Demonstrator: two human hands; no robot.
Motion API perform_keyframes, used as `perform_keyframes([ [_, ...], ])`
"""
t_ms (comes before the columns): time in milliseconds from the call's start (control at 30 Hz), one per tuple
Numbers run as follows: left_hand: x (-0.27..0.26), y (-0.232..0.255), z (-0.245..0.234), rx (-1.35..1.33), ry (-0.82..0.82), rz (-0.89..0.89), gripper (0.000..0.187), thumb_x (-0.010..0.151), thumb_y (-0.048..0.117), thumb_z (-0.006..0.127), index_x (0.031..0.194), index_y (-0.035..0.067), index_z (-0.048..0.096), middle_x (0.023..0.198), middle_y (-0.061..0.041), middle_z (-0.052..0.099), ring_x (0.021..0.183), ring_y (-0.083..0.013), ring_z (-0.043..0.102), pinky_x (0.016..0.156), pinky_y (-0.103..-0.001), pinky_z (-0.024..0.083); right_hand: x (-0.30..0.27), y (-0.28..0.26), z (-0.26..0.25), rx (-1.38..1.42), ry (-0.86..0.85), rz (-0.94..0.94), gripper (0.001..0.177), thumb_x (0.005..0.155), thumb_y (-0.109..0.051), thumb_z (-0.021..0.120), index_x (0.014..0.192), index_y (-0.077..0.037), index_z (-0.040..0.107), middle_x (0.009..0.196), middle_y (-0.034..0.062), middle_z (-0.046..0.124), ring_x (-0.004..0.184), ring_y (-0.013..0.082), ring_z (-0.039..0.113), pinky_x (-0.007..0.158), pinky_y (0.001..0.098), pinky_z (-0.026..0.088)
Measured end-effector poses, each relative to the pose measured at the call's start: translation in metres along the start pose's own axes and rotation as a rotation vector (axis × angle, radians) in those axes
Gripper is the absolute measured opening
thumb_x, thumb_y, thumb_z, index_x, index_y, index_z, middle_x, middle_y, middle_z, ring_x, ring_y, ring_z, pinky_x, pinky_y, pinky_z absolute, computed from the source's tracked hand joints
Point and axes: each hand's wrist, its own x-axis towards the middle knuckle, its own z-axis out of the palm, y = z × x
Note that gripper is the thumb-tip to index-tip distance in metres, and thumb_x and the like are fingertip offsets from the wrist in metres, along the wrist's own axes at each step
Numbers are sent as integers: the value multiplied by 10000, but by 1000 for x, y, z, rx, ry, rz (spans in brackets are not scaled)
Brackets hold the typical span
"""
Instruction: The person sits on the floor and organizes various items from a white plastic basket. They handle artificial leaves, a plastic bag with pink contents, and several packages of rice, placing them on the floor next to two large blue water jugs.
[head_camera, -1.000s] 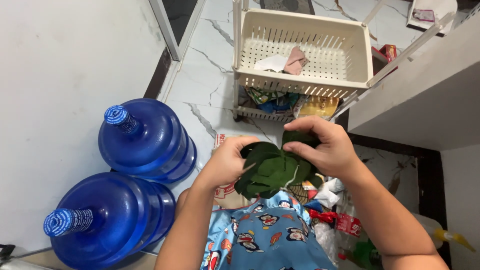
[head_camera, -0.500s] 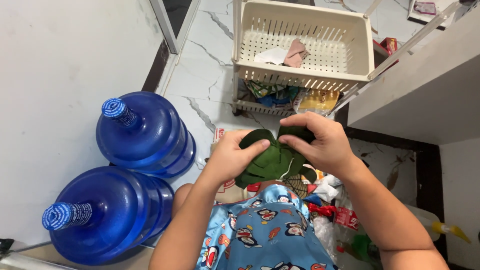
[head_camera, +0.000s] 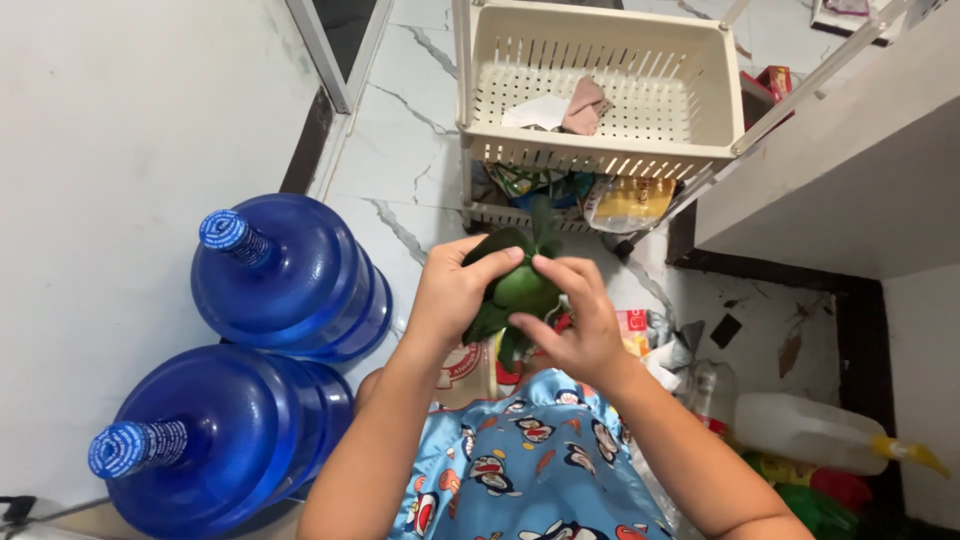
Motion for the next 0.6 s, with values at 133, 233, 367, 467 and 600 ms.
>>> perform_keyframes([
  [133,11,-2,2,-73,-21,-31,150,898,116,713,932,-19,769,830,-40,745,712,-105,665,634,-262,532,-17,32,-4,132,20,86,573,793,-67,885,1279,-71,584,1157,117,579,1023,267,629,883,358,534],
  [233,21,-1,10,-117,-19,-99,152,890,123,710,937,-8,769,837,-42,758,707,-115,679,643,-268,552,-19,47,-17,84,26,0,412,826,15,834,1167,-99,632,1179,103,608,1010,275,656,867,344,565],
  [367,39,-2,23,31,-19,-53,171,904,149,729,928,-18,762,821,-33,743,703,-98,662,636,-265,547,-30,64,-34,-132,40,-208,359,708,60,800,1022,-75,691,1181,160,618,992,329,637,827,391,538],
  [467,58,-7,32,103,-45,-25,171,907,158,734,918,-12,757,791,-16,728,682,-87,647,618,-262,534,-53,84,-43,-119,49,-102,357,700,30,814,1025,-51,688,1176,180,620,996,333,649,817,390,546],
  [600,81,-3,47,308,-4,19,194,918,174,744,865,-13,748,709,0,683,624,-74,579,567,-267,478,-78,121,-51,-101,60,118,234,821,70,744,1011,-58,695,1035,116,686,911,261,701,772,333,574],
])
